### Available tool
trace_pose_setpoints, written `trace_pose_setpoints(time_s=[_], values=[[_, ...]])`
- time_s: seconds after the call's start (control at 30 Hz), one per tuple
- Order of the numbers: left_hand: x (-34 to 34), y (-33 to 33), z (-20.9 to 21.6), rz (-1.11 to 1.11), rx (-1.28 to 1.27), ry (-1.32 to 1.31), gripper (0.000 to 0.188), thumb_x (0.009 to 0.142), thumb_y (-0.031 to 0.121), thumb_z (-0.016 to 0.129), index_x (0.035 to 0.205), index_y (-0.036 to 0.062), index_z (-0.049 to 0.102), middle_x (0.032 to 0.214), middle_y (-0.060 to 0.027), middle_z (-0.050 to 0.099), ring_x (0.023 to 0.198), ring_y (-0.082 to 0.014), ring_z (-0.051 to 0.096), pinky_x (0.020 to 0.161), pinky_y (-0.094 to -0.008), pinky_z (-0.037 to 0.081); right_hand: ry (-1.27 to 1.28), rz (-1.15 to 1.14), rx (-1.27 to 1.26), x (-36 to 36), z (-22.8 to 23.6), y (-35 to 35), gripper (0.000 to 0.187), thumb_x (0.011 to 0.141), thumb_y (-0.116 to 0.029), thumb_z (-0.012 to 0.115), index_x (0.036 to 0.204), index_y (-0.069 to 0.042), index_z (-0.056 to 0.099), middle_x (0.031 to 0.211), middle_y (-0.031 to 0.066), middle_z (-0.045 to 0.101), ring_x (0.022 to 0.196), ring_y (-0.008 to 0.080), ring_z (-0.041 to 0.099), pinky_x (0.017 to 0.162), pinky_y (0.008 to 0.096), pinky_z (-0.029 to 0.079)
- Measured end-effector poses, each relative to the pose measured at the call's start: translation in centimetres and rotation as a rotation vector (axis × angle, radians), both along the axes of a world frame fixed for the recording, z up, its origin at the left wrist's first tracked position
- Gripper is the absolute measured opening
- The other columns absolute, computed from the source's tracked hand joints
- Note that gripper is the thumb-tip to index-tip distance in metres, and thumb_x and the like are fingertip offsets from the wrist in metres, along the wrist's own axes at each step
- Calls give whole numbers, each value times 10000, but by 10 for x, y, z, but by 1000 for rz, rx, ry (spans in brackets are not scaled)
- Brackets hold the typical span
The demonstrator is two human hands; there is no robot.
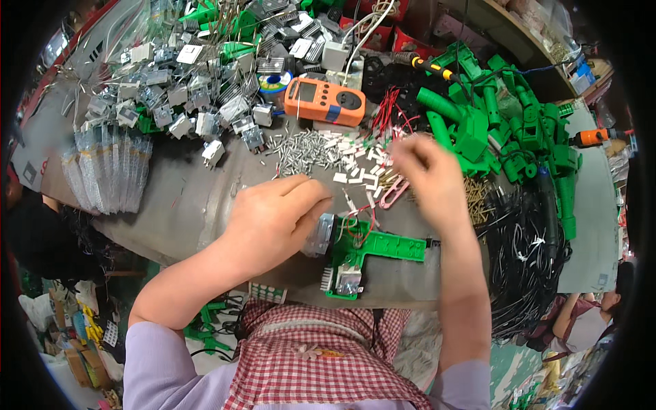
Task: The person assembles a power tool by connecting wires and components inside a plastic housing, soldering wire joints with a soldering iron, fitting the housing halves together, and driving screws using a power screwdriver.
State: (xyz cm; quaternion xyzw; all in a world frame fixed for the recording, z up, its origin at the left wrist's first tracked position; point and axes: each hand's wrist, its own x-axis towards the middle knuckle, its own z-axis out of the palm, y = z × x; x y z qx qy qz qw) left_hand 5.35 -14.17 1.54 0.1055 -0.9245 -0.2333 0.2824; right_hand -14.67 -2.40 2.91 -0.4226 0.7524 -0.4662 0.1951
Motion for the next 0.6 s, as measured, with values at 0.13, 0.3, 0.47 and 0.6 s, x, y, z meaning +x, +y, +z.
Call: trace_pose_setpoints(time_s=[0.13,0.3,0.47,0.6], values=[[-10,5,-7,-50,97,36,120,748,31,693,862,54,662,743,-74,604,644,-247,601,547,-331,466,-653,-174,-480,-116,-44,-71,553,882,-157,630,1302,63,345,889,154,641,760,197,618,622,267,466],[-28,-7,-10,-70,78,42,104,728,42,707,827,59,681,738,-62,556,705,-232,562,625,-322,445,-489,-222,-557,-178,-52,-105,253,871,-187,660,1027,-26,543,823,115,644,737,196,638,632,296,511],[-40,-18,-19,-5,108,83,119,703,72,725,815,75,684,742,-75,514,734,-255,531,642,-360,438,422,-578,-366,-114,-3,-48,225,874,-216,657,950,-6,630,807,13,600,736,92,528,674,237,420],[-49,-25,-24,31,-20,91,127,698,83,730,818,72,687,756,-67,519,744,-253,527,656,-355,435,200,-463,-692,-96,-3,2,294,922,-313,570,914,-19,554,706,21,559,613,75,483,571,222,367]])
